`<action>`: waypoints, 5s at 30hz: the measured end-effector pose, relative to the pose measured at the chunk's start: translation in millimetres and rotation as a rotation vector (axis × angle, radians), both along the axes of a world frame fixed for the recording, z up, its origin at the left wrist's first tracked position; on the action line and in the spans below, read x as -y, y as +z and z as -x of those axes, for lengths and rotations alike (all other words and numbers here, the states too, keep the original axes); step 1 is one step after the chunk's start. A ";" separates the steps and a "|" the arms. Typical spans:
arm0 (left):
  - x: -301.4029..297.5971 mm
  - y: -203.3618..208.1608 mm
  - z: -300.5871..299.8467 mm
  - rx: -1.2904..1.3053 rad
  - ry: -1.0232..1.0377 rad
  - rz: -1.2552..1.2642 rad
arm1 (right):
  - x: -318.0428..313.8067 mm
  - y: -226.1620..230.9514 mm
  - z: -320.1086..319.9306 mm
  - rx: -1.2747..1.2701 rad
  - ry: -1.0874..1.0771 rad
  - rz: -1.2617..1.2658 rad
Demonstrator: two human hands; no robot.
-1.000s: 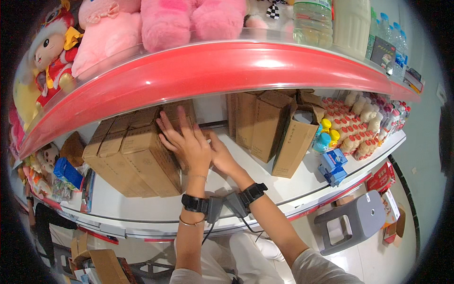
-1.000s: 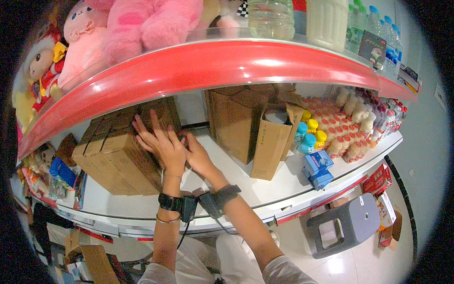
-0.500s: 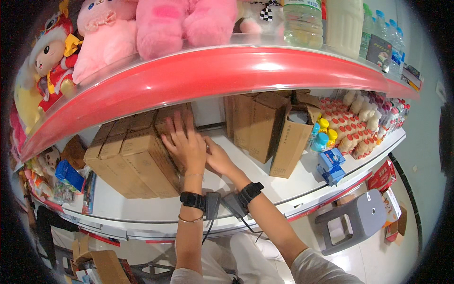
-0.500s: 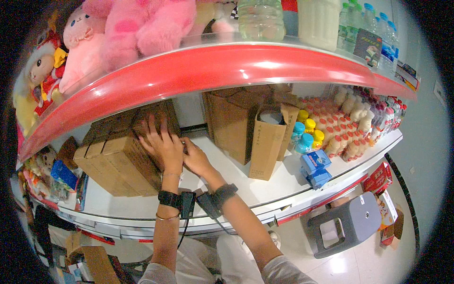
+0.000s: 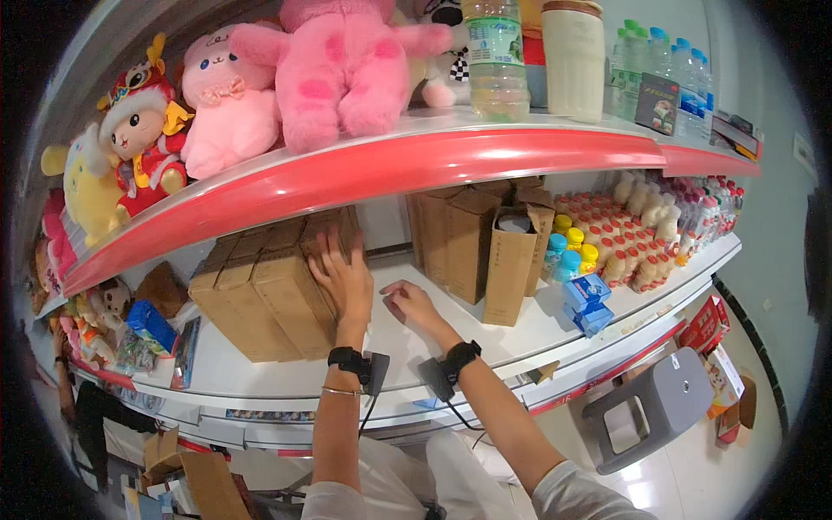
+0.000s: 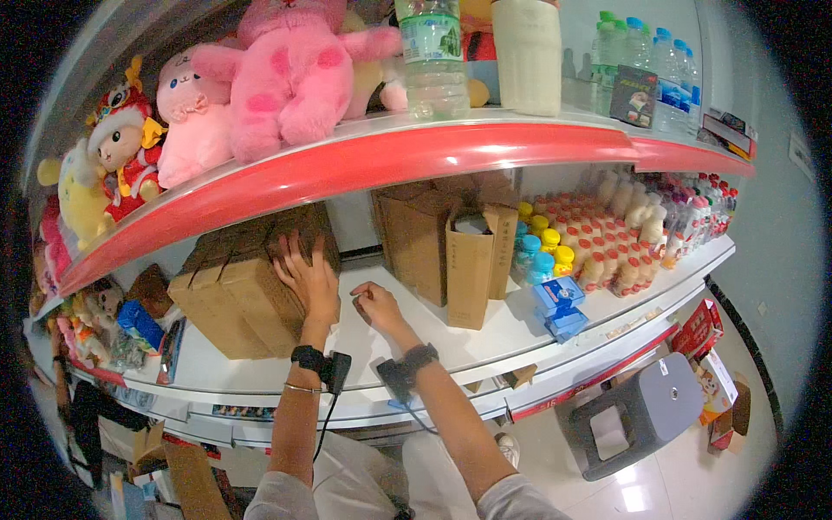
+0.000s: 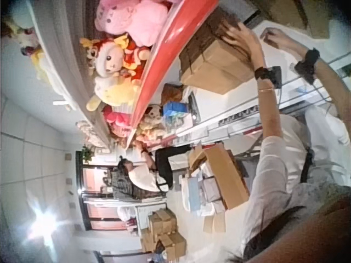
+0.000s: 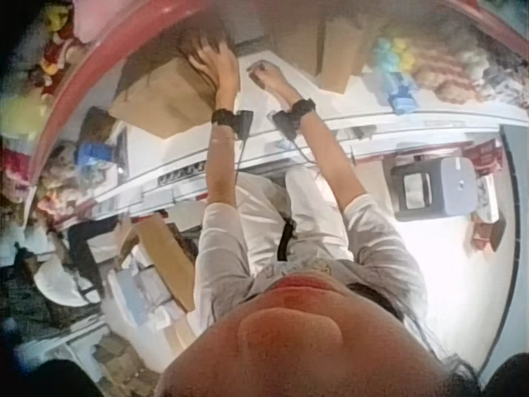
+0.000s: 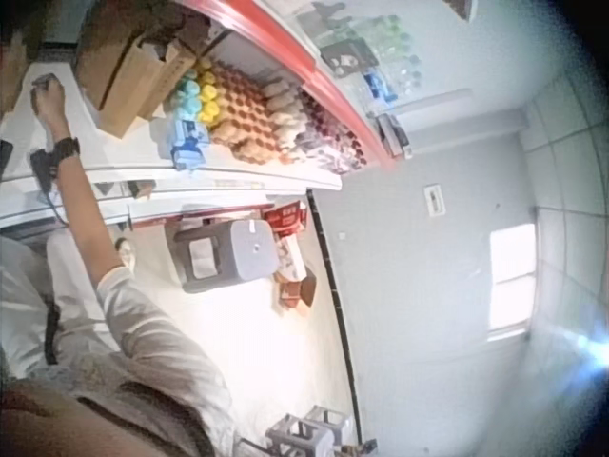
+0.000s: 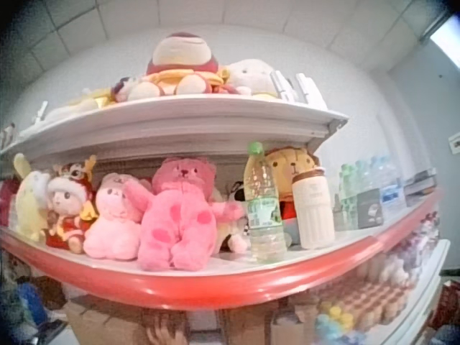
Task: The person reorganizes boxes on a shelf by hand, sliding them along the shelf surface and turning them to align in a row.
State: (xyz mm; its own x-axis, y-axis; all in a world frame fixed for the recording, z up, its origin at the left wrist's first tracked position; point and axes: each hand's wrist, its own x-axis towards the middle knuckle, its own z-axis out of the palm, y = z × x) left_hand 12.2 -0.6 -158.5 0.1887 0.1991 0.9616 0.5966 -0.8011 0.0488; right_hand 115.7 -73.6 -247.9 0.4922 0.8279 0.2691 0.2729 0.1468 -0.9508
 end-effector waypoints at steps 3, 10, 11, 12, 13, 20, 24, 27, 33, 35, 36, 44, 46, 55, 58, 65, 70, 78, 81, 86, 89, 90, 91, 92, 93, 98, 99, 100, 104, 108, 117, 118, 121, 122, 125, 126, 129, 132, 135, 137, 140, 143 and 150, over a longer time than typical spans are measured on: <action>-13.0 -7.9 -2.8 -0.017 0.076 -0.037 | 19.4 -16.2 -5.7 -0.081 0.076 -0.061; 38.4 19.1 29.5 -0.055 -0.111 0.152 | 101.3 12.8 14.0 0.124 -0.011 -0.041; 58.3 21.5 35.2 -0.060 -0.123 0.145 | 106.5 11.3 12.1 0.122 -0.023 -0.047; 79.1 22.7 45.7 -0.115 -0.180 0.203 | 107.7 10.5 13.5 0.065 -0.060 -0.119; 93.2 17.8 52.0 -0.171 -0.238 0.264 | 108.8 9.3 13.9 0.007 -0.097 -0.189; 92.6 -59.9 70.5 -0.340 -0.526 0.451 | 114.3 22.7 18.1 -0.157 -0.025 -0.226; 65.7 -84.6 64.0 -0.234 -0.625 0.707 | 112.6 20.6 20.8 -0.170 -0.007 -0.209; 67.9 -86.0 60.3 -0.176 -0.739 0.766 | 126.0 22.5 16.2 -0.160 -0.234 -0.392; 60.1 -77.2 73.5 0.072 -0.960 1.068 | 150.4 35.0 31.3 0.062 -0.599 -0.506; 61.3 -73.8 72.2 0.115 -0.992 1.052 | 167.8 46.0 35.7 0.169 -0.669 -0.499; 61.0 -77.4 70.2 0.113 -0.994 1.059 | 174.4 48.8 35.7 0.169 -0.674 -0.493; 62.6 -77.3 69.9 0.069 -1.055 1.004 | 194.2 58.4 3.6 0.860 -1.079 -0.319; 60.1 -80.3 67.4 0.103 -1.090 1.063 | 190.0 46.7 -3.8 0.249 -0.684 -0.325; 75.4 -59.3 78.6 0.093 -1.188 1.158 | 147.3 61.4 45.2 0.002 -0.112 -0.183; 79.0 -53.2 80.6 0.143 -1.241 1.144 | 123.9 54.8 47.4 -0.141 0.188 -0.075; 78.7 -50.9 78.2 0.134 -1.257 1.114 | 108.4 56.7 42.6 -0.225 0.217 -0.080; 72.7 -59.9 74.0 0.056 -1.152 1.011 | 108.0 64.9 52.4 -0.157 0.039 -0.166; 72.8 -56.3 75.4 -0.076 -1.291 1.047 | 100.2 132.0 64.5 0.582 -0.284 -0.430; 71.7 -57.2 71.0 -0.025 -1.367 1.244 | 99.1 144.0 55.1 0.650 -0.299 -0.371; 72.1 -52.7 73.0 -0.133 -1.254 1.128 | 105.5 157.9 47.7 0.793 -0.350 -0.408; 73.1 -52.5 73.9 -0.121 -1.269 1.172 | 110.9 161.4 49.4 0.739 -0.375 -0.386; 72.7 -53.2 73.8 -0.078 -1.298 1.230 | 112.2 164.8 53.2 0.802 -0.418 -0.321; 70.8 -54.1 74.8 -0.076 -1.298 1.230 | 112.9 166.4 57.2 0.863 -0.457 -0.257; 67.2 -56.4 74.0 -0.105 -1.271 1.161 | 113.2 167.0 57.5 0.863 -0.456 -0.256; 63.9 -59.8 72.7 -0.134 -1.242 1.093 | 113.2 167.8 56.5 0.947 -0.476 -0.295; 52.7 -78.7 68.5 -0.120 -1.247 1.066 | 114.2 165.0 50.8 0.881 -0.399 -0.417; 54.6 -77.2 68.6 -0.118 -1.248 1.069 | 116.5 165.2 50.4 0.857 -0.412 -0.403; 58.7 -73.1 69.1 -0.120 -1.254 1.068 | 119.4 165.6 49.0 0.833 -0.427 -0.387; 66.7 -61.4 75.2 -0.129 -1.193 1.102 | 126.4 176.4 58.4 0.759 -0.434 -0.356; 59.1 -69.7 77.1 -0.179 -1.127 1.034 | 118.9 184.6 73.4 0.659 -0.497 -0.226; 59.3 -71.9 73.2 -0.193 -1.125 1.062 | 111.6 174.5 52.5 0.561 -0.362 -0.275; 59.5 -71.3 72.3 -0.194 -1.124 1.066 | 112.4 176.1 52.2 0.529 -0.297 -0.288; 59.3 -73.8 69.4 -0.166 -1.143 1.072 | 111.9 172.8 51.0 0.469 -0.221 -0.315; 57.5 -76.2 68.7 -0.192 -1.130 1.070 | 110.4 171.1 50.2 0.469 -0.219 -0.313; 61.4 -72.7 68.9 -0.155 -1.192 1.147 | 106.6 166.3 47.3 0.464 -0.165 -0.414; 64.3 -69.2 69.9 -0.091 -1.263 1.224 | 106.3 165.2 46.6 0.467 -0.113 -0.423; 68.6 -63.8 73.6 0.035 -1.384 1.270 | 106.2 165.8 52.2 0.369 0.012 -0.440; 66.3 -64.5 71.9 -0.019 -1.275 1.189 | 103.1 162.7 51.5 0.223 0.078 -0.451; 68.7 -61.7 72.0 0.023 -1.280 1.190 | 92.5 158.3 46.5 0.148 0.064 -0.495; 69.9 -62.0 72.3 0.025 -1.218 1.148 | 87.6 158.3 48.7 0.119 0.057 -0.530; 71.4 -65.7 70.9 0.033 -1.128 1.054 | 85.2 156.1 53.0 0.013 0.009 -0.487; 71.8 -64.8 72.9 0.039 -1.096 1.007 | 83.7 155.7 56.5 -0.042 0.031 -0.470; 72.2 -66.2 71.1 0.069 -1.098 0.966 | 87.9 155.0 61.9 -0.025 0.104 -0.522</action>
